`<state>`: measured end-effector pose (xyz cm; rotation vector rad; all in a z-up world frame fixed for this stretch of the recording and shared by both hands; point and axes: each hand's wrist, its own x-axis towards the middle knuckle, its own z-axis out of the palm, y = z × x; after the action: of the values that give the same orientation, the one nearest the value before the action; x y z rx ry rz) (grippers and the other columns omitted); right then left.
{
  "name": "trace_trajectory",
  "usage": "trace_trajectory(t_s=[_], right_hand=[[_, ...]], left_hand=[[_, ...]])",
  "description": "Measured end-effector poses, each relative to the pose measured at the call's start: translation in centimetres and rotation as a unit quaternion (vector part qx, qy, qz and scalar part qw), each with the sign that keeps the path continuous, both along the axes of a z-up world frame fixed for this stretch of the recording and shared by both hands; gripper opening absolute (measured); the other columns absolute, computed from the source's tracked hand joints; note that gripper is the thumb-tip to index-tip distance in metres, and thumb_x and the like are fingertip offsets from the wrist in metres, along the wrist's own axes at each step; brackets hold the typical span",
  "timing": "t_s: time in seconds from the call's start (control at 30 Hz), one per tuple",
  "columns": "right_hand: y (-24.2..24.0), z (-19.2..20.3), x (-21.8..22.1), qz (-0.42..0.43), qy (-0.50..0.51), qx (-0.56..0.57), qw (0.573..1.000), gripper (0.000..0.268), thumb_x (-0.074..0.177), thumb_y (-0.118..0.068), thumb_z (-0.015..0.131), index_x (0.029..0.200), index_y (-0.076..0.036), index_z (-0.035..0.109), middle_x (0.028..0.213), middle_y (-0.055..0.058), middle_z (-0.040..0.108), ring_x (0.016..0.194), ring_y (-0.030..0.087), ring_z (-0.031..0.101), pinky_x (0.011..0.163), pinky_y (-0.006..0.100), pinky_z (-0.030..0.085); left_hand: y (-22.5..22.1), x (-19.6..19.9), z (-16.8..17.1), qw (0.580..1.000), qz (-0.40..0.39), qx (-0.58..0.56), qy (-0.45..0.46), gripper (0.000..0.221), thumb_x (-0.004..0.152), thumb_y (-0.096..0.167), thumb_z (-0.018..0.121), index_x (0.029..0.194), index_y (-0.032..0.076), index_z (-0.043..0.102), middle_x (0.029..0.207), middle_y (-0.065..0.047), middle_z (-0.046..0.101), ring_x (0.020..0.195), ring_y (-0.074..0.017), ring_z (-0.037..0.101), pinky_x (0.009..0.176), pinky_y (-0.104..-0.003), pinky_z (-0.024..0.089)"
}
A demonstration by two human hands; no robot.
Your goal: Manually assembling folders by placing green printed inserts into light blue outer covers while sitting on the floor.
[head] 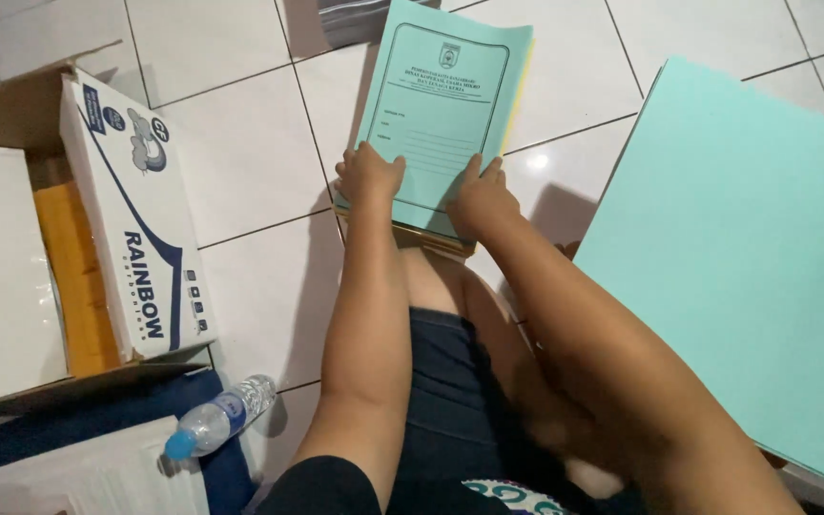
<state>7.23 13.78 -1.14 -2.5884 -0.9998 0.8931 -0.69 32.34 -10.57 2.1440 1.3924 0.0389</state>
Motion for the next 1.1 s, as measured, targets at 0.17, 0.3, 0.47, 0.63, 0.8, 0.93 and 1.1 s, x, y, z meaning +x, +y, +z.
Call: trace_trajectory(t_s=[0.17, 0.3, 0.47, 0.63, 0.8, 0.93, 1.1], right_hand=[[0.1, -6.4, 1.9, 0.019, 0.005, -0.032, 0.999, 0.085, 0.099, -0.041, 0.057, 0.158, 0.008, 0.022, 0.151, 0.047, 0.028, 0.125, 0.059, 0.054, 0.089, 0.067, 0.053], [-0.3, -4.5, 1.4, 0.011, 0.023, -0.023, 0.999, 0.075, 0.099, -0.036, 0.057, 0.155, 0.008, 0.033, 0.152, 0.048, 0.028, 0.119, 0.063, 0.056, 0.085, 0.068, 0.055], [-0.8, -5.9, 2.1, 0.036, -0.001, -0.031, 0.999, 0.068, 0.099, -0.037, 0.058, 0.151, 0.005, 0.046, 0.151, 0.048, 0.029, 0.111, 0.061, 0.062, 0.077, 0.063, 0.058], [-1.1, -4.6, 2.0, 0.016, 0.0, -0.019, 1.0, 0.068, 0.097, -0.035, 0.059, 0.15, 0.006, 0.045, 0.148, 0.05, 0.031, 0.106, 0.062, 0.063, 0.073, 0.063, 0.059], [-1.5, 2.0, 0.5, 0.008, -0.046, 0.001, 0.999, 0.073, 0.095, -0.031, 0.062, 0.153, 0.008, 0.04, 0.148, 0.048, 0.033, 0.114, 0.06, 0.061, 0.078, 0.065, 0.057], [-5.9, 12.2, -1.8, -0.013, -0.064, 0.075, 0.995, 0.085, 0.097, -0.037, 0.06, 0.16, 0.0, 0.017, 0.163, 0.037, 0.016, 0.13, 0.05, 0.05, 0.097, 0.055, 0.051], [-18.4, 17.4, -1.3, -0.098, -0.128, 0.274, 0.948, 0.087, 0.103, -0.026, 0.062, 0.16, 0.001, 0.002, 0.169, 0.031, 0.012, 0.157, 0.042, 0.021, 0.124, 0.049, 0.027]], left_hand=[[-0.2, -0.1, 1.8, 0.999, 0.048, -0.01, -0.013, 0.068, 0.098, 0.04, 0.06, 0.147, -0.005, 0.044, 0.132, -0.024, 0.054, 0.124, -0.0377, 0.05, 0.102, -0.056, 0.04], [-0.6, 0.0, 2.1, 0.999, 0.046, -0.009, -0.009, 0.066, 0.098, 0.039, 0.06, 0.146, -0.004, 0.047, 0.13, -0.023, 0.055, 0.122, -0.0371, 0.051, 0.1, -0.055, 0.042], [-1.4, -0.3, 4.9, 0.998, 0.054, 0.015, -0.027, 0.056, 0.099, 0.031, 0.064, 0.142, -0.003, 0.051, 0.125, -0.022, 0.058, 0.124, -0.0399, 0.052, 0.103, -0.061, 0.04], [-1.1, 0.2, 3.8, 0.997, 0.028, 0.023, -0.075, 0.043, 0.104, 0.016, 0.056, 0.14, -0.006, 0.051, 0.12, -0.02, 0.064, 0.116, -0.036, 0.062, 0.101, -0.054, 0.047], [-4.5, -2.0, 13.7, 0.993, -0.046, 0.049, -0.099, 0.035, 0.106, 0.006, 0.051, 0.137, -0.009, 0.055, 0.117, -0.023, 0.069, 0.113, -0.0391, 0.066, 0.1, -0.057, 0.051], [-7.7, -4.8, 21.4, 0.916, -0.077, 0.254, -0.302, 0.02, 0.093, -0.004, 0.058, 0.108, 0.007, 0.065, 0.086, -0.008, 0.075, 0.065, -0.022, 0.067, 0.06, -0.039, 0.053], [-15.3, -6.2, 27.9, 0.841, -0.162, 0.04, -0.515, 0.011, 0.106, -0.008, 0.05, 0.117, -0.007, 0.053, 0.1, -0.014, 0.067, 0.08, -0.0127, 0.061, 0.071, -0.024, 0.05]])
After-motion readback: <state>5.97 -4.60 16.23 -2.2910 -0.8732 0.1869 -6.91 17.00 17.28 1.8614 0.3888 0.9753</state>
